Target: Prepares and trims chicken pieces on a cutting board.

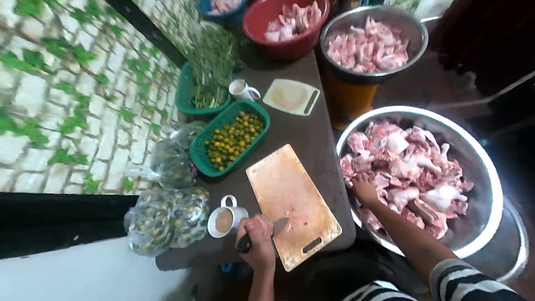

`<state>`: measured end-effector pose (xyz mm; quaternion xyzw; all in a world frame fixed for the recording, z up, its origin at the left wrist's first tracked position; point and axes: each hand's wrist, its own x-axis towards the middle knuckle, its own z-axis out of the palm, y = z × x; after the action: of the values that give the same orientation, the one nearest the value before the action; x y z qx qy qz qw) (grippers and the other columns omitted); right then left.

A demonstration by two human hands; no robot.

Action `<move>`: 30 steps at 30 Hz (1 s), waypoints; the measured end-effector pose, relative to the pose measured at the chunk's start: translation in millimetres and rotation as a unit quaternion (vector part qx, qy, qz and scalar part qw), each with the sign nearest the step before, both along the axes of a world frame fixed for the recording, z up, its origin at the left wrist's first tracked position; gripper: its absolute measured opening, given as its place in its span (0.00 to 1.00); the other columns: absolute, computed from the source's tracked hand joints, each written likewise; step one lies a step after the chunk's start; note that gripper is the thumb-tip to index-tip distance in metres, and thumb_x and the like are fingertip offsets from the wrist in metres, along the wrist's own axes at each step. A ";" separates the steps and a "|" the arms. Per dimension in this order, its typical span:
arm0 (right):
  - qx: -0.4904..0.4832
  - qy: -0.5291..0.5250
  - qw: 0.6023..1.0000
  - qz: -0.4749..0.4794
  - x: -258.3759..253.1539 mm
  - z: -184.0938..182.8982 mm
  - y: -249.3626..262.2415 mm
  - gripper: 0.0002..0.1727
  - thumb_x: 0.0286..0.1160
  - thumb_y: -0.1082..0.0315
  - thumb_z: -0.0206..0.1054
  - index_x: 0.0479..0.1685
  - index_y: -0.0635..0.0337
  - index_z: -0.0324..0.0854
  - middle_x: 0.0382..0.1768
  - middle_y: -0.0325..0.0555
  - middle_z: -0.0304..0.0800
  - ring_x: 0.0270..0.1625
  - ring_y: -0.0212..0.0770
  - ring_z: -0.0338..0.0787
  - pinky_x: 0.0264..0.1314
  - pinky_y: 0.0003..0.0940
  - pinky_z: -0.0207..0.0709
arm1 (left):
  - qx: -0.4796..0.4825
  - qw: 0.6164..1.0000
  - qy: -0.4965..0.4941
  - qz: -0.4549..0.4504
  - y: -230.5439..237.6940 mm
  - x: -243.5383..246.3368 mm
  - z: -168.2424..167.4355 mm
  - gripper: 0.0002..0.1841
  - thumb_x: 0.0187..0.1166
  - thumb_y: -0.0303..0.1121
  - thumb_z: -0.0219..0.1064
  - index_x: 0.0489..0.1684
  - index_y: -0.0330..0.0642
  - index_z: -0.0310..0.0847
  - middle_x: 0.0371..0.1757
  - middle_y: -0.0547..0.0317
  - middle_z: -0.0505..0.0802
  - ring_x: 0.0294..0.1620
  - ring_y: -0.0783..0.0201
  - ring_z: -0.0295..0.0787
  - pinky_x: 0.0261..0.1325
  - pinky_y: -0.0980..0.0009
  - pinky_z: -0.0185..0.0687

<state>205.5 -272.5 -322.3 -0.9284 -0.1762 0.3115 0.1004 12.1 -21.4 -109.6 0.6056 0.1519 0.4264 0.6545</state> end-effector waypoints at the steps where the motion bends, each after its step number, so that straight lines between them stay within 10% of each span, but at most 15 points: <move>1: 0.025 -0.004 0.999 -0.041 -1.4 4.3 -7.2 0.26 0.84 0.65 0.60 0.79 0.66 0.74 0.82 0.69 0.69 0.87 0.69 0.65 0.86 0.66 0.60 | -0.001 1.000 -0.009 0.003 0.2 -0.3 -1.6 0.20 0.87 0.55 0.60 0.21 0.62 0.72 0.11 0.80 0.71 0.11 0.80 0.68 0.18 0.82 0.69; 9: 0.331 -0.050 0.888 -0.316 2.1 117.1 -46.6 0.25 0.94 0.61 0.49 0.66 0.79 0.75 0.58 0.71 0.86 0.62 0.57 0.87 0.72 0.53 0.76 | 0.010 1.000 -0.029 -0.001 0.7 -4.5 -7.0 0.18 0.89 0.53 0.58 0.23 0.63 0.72 0.12 0.82 0.70 0.12 0.81 0.67 0.19 0.83 0.69; 15: 0.497 0.066 0.777 -0.381 4.7 174.8 -4.6 0.20 0.96 0.60 0.43 0.54 0.65 0.77 0.34 0.41 0.85 0.31 0.31 0.85 0.39 0.32 0.84 | -0.006 1.000 -0.021 0.018 1.0 -5.8 -10.7 0.19 0.88 0.54 0.59 0.21 0.64 0.72 0.12 0.82 0.71 0.12 0.81 0.68 0.20 0.82 0.70; 19: 0.551 0.272 0.735 -0.285 -21.0 175.5 45.5 0.24 0.96 0.54 0.36 0.54 0.55 0.78 0.40 0.36 0.92 0.41 0.32 0.91 0.47 0.33 0.87 | -0.020 0.999 -0.020 0.041 0.3 -11.6 -13.9 0.20 0.88 0.55 0.59 0.21 0.63 0.71 0.11 0.80 0.70 0.11 0.79 0.67 0.18 0.81 0.69; 22: 0.499 0.366 0.761 -0.194 -32.6 156.5 88.3 0.24 0.96 0.54 0.37 0.68 0.56 0.76 0.48 0.42 0.93 0.47 0.35 0.93 0.52 0.36 0.88 | -0.022 0.997 -0.032 0.061 2.2 -19.5 -13.5 0.19 0.89 0.54 0.57 0.23 0.61 0.70 0.11 0.79 0.69 0.10 0.78 0.66 0.18 0.81 0.69; 26: 0.362 0.143 0.920 -0.038 -33.7 115.7 120.6 0.26 0.89 0.64 0.60 0.83 0.63 0.67 0.70 0.62 0.83 0.66 0.55 0.88 0.71 0.53 0.81 | 0.039 0.995 -0.051 0.072 -2.6 -29.0 -4.8 0.18 0.89 0.54 0.58 0.25 0.60 0.70 0.13 0.78 0.70 0.13 0.78 0.67 0.22 0.81 0.70; 30: 0.372 0.008 0.910 0.184 -52.7 118.2 114.6 0.21 0.85 0.65 0.65 0.74 0.59 0.80 0.75 0.61 0.79 0.73 0.60 0.83 0.75 0.59 0.76 | 0.040 0.994 -0.087 0.055 -11.1 -34.6 10.8 0.17 0.91 0.49 0.57 0.27 0.58 0.72 0.14 0.76 0.70 0.14 0.77 0.66 0.22 0.80 0.69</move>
<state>152.8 -157.9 -204.1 -0.7725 -0.4463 0.2439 0.3803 -22.5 -32.5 -98.8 0.5829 0.1108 0.5186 0.6156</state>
